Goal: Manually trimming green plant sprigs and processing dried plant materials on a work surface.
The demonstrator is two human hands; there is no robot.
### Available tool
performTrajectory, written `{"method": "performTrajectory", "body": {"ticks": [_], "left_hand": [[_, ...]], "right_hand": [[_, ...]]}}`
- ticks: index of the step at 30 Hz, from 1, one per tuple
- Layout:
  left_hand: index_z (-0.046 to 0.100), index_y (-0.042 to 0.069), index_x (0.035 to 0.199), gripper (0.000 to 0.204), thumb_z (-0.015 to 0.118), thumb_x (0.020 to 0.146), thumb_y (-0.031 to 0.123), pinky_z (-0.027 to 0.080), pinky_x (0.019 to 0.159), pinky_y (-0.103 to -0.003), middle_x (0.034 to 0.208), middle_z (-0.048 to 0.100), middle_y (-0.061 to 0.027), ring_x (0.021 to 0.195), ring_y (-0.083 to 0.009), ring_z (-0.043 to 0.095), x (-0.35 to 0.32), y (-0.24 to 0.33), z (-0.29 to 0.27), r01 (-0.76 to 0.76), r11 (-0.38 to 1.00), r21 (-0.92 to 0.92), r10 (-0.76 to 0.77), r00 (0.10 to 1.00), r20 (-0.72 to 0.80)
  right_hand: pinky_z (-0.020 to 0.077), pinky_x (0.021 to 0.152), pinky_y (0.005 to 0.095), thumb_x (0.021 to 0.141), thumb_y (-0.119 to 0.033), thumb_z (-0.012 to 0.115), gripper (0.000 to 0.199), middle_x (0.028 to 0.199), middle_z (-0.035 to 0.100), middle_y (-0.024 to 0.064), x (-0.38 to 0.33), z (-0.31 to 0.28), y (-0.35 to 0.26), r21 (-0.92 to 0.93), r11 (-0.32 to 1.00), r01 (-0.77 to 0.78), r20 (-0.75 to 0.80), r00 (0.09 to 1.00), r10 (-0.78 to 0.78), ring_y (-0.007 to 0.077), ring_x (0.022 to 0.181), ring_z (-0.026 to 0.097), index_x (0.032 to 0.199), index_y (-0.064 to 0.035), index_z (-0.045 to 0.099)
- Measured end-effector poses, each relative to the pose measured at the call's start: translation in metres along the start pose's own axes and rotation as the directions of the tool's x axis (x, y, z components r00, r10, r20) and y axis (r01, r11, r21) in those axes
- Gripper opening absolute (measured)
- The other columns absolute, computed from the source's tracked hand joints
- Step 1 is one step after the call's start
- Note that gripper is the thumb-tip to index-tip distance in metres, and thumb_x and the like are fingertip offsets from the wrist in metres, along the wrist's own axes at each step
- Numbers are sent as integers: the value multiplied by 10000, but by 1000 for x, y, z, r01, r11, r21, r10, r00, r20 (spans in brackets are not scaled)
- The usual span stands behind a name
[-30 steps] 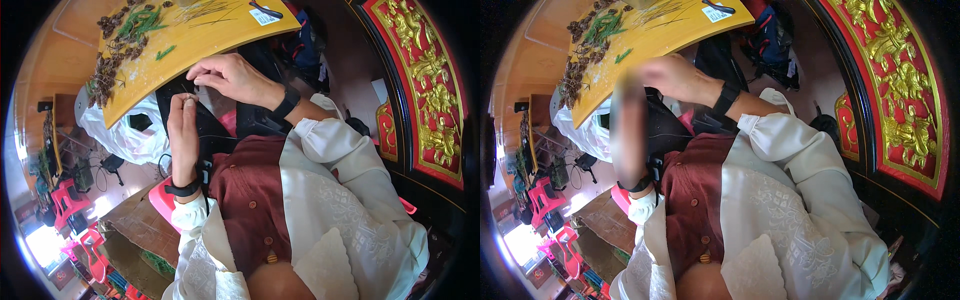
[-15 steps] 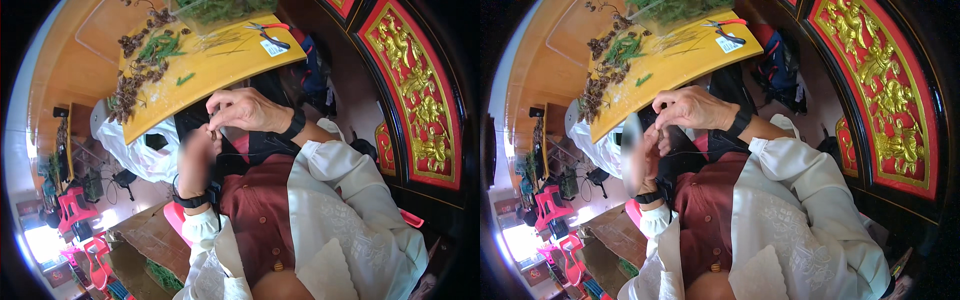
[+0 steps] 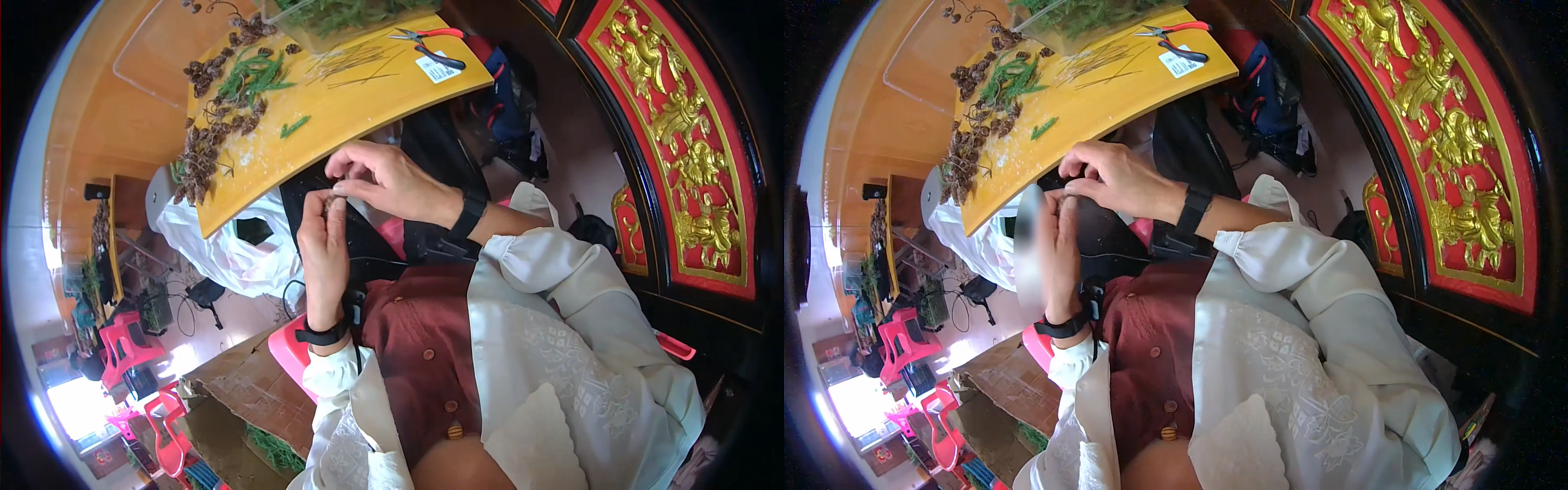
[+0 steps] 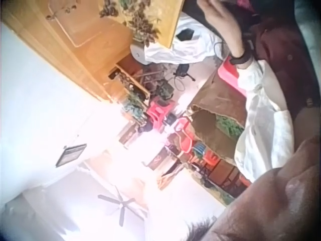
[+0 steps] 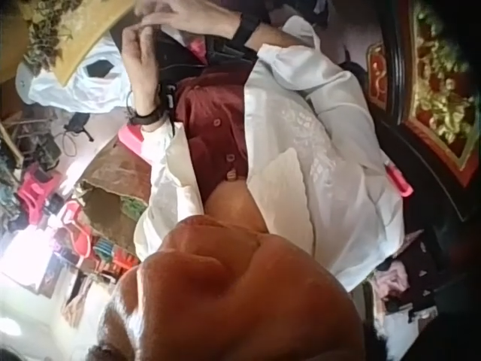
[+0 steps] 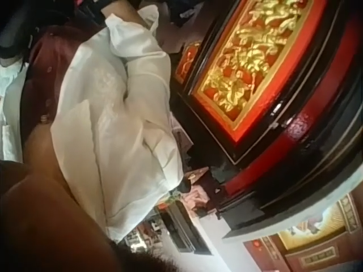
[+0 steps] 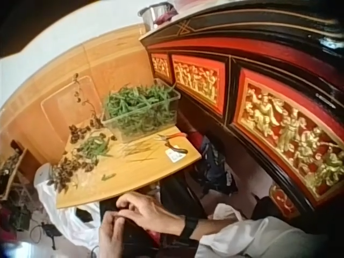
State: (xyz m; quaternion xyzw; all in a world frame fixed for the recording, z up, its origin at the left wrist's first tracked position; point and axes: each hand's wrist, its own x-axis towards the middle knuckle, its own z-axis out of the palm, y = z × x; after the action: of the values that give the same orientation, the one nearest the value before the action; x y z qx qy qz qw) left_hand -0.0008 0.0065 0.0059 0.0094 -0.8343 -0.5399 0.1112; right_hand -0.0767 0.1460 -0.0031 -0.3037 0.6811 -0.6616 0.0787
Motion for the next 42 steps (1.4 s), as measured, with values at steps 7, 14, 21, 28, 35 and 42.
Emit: {"method": "performTrajectory", "body": {"ticks": [7,14,21,28,35,42], "left_hand": [[518,13,909,155,470,964,151,303,540,-176,705,446,34,606,-40,362,-4,0,-7,184,922,-340,-151,981,122],[524,9,914,163,492,953,164,331,507,-211,673,484,-2,569,-70,411,-5,1,-5,162,971,-175,-148,985,88],[551,-3,980,173,580,885,139,456,582,-351,725,606,-183,624,-315,590,-6,10,14,-129,754,644,229,971,-74],[559,-5,994,314,714,766,144,457,679,-350,857,613,-133,753,-276,592,-1,48,-5,-222,853,473,301,948,-98],[625,25,778,269,781,581,119,443,534,-275,677,620,-44,587,-184,595,-15,154,-25,-779,626,33,714,589,379],[629,66,778,288,657,752,351,404,485,-245,651,627,-26,553,-147,584,-18,201,-30,-738,667,99,601,612,514]], "right_hand": [[396,542,170,867,-160,640,212,809,618,-3,-2,11,11,418,845,-334,129,942,309,29,640,502,1006,0,630],[379,533,167,864,-160,637,199,834,631,10,-8,16,12,607,649,-459,154,869,471,32,616,481,977,3,651],[461,754,221,850,-132,633,212,878,659,63,-7,18,17,504,779,-373,3,903,430,99,836,597,967,44,648],[408,615,192,854,-149,637,188,822,643,32,-1,7,15,601,703,-380,66,900,430,55,686,519,938,17,662],[323,506,170,875,-179,622,187,741,584,-15,2,9,11,566,701,-435,130,886,445,28,560,412,908,2,655],[333,507,167,868,-163,630,188,760,598,-10,-2,-1,15,561,709,-427,123,890,439,28,566,419,933,12,651]]}}
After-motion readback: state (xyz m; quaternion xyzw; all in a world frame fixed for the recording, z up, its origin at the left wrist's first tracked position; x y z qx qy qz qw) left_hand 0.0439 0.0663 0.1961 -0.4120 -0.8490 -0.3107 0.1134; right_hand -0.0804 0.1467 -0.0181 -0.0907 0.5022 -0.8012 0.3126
